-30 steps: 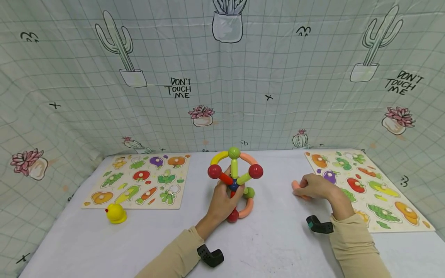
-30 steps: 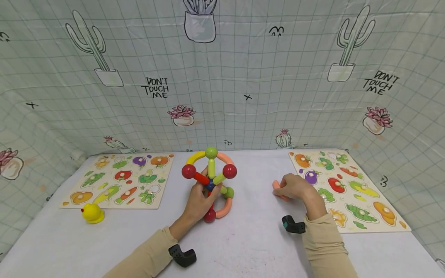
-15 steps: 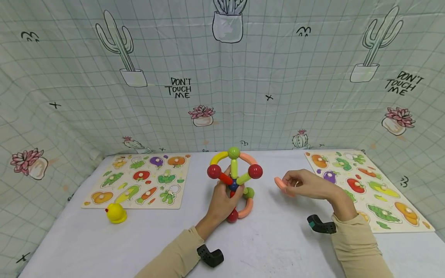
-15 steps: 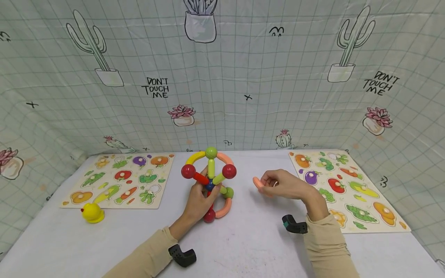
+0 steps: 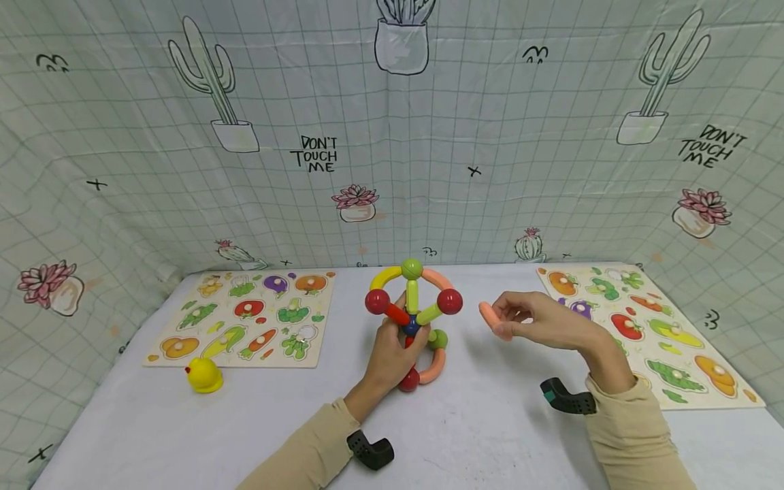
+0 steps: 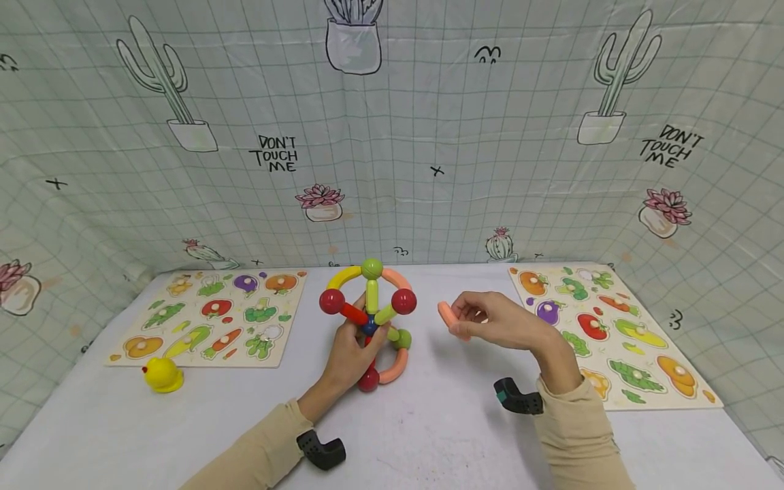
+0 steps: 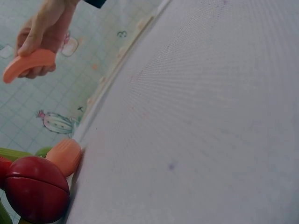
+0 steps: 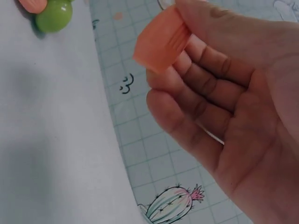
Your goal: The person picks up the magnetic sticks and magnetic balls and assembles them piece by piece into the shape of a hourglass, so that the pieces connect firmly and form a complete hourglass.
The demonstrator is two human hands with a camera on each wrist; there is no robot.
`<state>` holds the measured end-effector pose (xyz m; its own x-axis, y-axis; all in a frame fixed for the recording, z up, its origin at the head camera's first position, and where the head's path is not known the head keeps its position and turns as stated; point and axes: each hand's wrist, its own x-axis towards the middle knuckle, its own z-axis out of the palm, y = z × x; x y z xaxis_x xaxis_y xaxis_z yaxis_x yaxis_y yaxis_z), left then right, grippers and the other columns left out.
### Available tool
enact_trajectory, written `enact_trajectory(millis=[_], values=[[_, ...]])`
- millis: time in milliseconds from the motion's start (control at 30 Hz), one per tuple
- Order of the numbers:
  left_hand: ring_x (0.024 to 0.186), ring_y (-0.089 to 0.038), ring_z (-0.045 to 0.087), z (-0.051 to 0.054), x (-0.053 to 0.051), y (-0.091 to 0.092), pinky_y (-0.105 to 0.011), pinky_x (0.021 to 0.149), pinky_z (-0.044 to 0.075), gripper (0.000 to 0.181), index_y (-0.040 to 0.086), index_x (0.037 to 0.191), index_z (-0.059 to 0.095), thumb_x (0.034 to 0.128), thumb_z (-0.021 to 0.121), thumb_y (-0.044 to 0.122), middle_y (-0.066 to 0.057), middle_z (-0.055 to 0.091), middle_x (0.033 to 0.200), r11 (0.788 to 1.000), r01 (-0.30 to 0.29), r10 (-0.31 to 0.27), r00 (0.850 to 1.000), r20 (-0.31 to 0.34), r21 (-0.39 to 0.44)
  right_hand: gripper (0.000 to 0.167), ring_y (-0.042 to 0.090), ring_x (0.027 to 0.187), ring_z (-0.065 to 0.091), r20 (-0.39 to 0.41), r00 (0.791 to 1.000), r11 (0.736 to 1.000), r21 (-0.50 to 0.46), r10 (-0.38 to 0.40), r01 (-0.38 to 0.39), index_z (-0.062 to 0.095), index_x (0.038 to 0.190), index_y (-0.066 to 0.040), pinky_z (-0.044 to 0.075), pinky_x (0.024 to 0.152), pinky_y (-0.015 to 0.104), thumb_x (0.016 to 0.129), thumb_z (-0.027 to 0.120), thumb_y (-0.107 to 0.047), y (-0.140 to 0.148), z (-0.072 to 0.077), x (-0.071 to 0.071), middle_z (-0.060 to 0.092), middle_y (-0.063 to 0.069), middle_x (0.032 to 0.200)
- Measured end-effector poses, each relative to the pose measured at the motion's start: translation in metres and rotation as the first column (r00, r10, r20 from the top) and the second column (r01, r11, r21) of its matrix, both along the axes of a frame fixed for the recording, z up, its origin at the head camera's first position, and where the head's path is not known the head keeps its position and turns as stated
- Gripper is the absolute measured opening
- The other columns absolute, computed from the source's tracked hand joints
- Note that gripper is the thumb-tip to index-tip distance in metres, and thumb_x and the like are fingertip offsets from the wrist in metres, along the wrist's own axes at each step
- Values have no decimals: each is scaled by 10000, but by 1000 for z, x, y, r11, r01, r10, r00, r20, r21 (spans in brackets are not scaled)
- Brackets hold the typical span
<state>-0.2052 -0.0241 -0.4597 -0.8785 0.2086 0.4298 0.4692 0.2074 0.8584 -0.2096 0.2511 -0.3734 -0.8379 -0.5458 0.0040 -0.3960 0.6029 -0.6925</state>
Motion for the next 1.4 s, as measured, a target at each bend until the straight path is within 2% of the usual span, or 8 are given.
enact_trajectory(millis=[333,500,667,800,967,1033,1200,1400], values=[[1180,-224,535,1,1,1,-466,1082,349,653,80,1462,308,898,624,174,-181,528,1320,1000,5,-5,1000,17,14,155,107,882,616,-94,995,994,-95,35,-44,614,1030,-211,471,853,265,883,660,-192,-7,22,15,647,-60,898],[1145,-213,550,0,0,0,-455,1063,377,642,85,1457,316,898,619,177,-169,550,1291,1000,4,-4,1000,1,7,168,106,859,617,-129,991,990,-131,43,-60,631,994,-231,477,801,261,851,697,-172,-13,32,23,652,-66,861],[1135,-204,556,0,0,1,-435,1065,380,636,101,1449,332,891,633,152,-159,565,1276,1000,-5,5,1000,17,14,182,103,797,598,-173,981,976,-177,93,-124,629,932,-224,478,750,265,815,729,-127,-22,35,27,623,-69,811],[1141,-249,552,4,1,2,-449,1077,363,636,75,1446,330,885,629,98,-187,560,1275,1000,-7,7,999,45,15,206,78,754,575,-236,963,969,-175,132,-176,609,912,-232,475,726,260,800,742,-120,-31,36,29,592,-93,777],[1139,-306,551,24,14,0,-469,1062,374,615,-3,1428,331,886,614,67,-231,552,1262,1000,-1,1,999,54,4,230,60,729,559,-277,948,957,-192,158,-216,595,901,-241,468,703,259,787,751,-115,-43,38,33,568,-107,760],[1125,-303,557,32,19,-1,-476,1052,383,601,-23,1417,339,887,609,68,-229,560,1248,1000,-1,1,999,47,3,241,56,718,551,-308,936,949,-205,171,-241,588,889,-240,460,681,254,781,752,-101,-47,38,34,559,-107,751],[1110,-297,558,35,21,-1,-481,1049,385,590,-23,1409,351,886,608,69,-209,574,1225,1000,-7,7,999,44,4,292,45,707,535,-415,892,937,-209,176,-282,567,884,-250,451,650,227,753,770,-86,-58,38,37,541,-116,742],[1156,-300,534,31,20,0,-480,1067,365,601,-12,1421,336,893,605,84,-201,553,1269,1000,-6,6,998,55,2,323,39,720,528,-502,852,951,-163,150,-264,566,909,-249,433,663,205,734,784,-86,-64,37,36,537,-133,769]])
